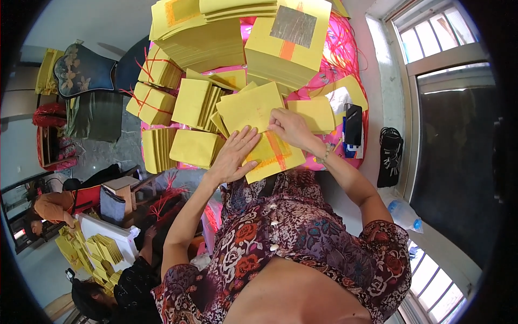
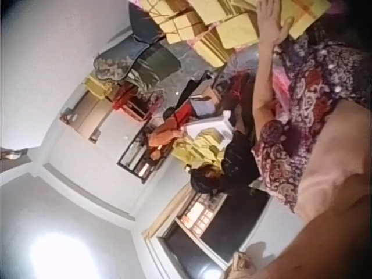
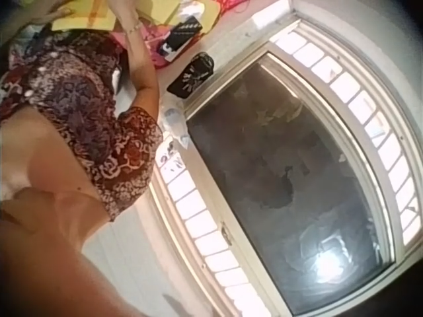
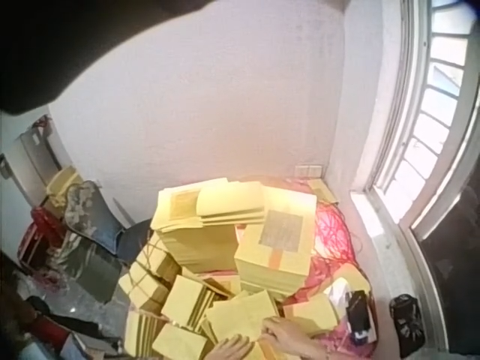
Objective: Bundling and tying stacks of yellow joss paper using red ribbons.
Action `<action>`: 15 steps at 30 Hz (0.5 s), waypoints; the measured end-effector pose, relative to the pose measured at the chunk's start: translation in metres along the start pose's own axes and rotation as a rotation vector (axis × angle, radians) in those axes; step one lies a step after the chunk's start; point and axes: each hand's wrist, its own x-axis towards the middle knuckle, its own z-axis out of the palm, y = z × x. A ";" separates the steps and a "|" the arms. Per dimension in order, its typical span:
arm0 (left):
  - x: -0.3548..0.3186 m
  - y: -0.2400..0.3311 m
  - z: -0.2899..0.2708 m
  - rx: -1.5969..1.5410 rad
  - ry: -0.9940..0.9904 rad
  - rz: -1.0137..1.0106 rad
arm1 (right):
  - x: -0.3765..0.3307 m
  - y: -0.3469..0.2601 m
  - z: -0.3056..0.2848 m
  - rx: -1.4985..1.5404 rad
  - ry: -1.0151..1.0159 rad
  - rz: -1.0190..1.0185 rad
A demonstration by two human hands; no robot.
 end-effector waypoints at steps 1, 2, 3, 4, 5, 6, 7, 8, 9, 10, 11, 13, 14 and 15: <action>0.001 0.000 -0.001 -0.001 0.001 0.001 | 0.002 -0.002 -0.001 -0.002 0.000 0.001; 0.003 -0.001 -0.002 -0.009 0.008 -0.008 | 0.005 -0.005 -0.002 -0.009 -0.039 0.071; 0.003 0.001 -0.002 -0.017 0.012 -0.015 | 0.005 -0.007 -0.002 -0.015 -0.076 0.144; 0.004 0.002 -0.003 -0.019 0.012 -0.013 | 0.004 -0.005 0.000 -0.016 -0.075 0.146; 0.004 0.003 -0.002 -0.011 0.008 -0.017 | 0.002 0.000 0.005 -0.052 -0.026 0.078; 0.005 0.004 -0.003 -0.001 0.008 -0.023 | 0.003 0.002 0.007 -0.088 0.022 0.005; 0.004 0.004 -0.002 0.001 0.013 -0.023 | 0.002 0.003 0.009 -0.091 0.022 0.000; 0.003 0.004 -0.002 0.001 0.018 -0.028 | 0.002 0.002 0.010 -0.103 0.025 -0.006; 0.003 0.004 -0.002 0.003 0.023 -0.031 | 0.002 0.002 0.010 -0.116 0.030 -0.013; 0.003 0.003 -0.003 0.008 0.029 -0.030 | 0.003 0.002 0.008 -0.119 0.033 -0.020; 0.002 0.003 -0.004 -0.013 0.059 -0.026 | 0.003 0.003 0.005 -0.100 -0.003 -0.033; 0.004 0.006 -0.008 -0.034 0.087 -0.014 | 0.002 -0.003 -0.001 -0.085 -0.032 -0.041; 0.006 0.007 -0.010 -0.001 0.118 -0.036 | 0.002 -0.008 -0.004 -0.112 -0.026 -0.088; 0.008 0.010 -0.013 0.031 0.149 -0.058 | 0.002 -0.013 -0.007 -0.140 -0.019 -0.134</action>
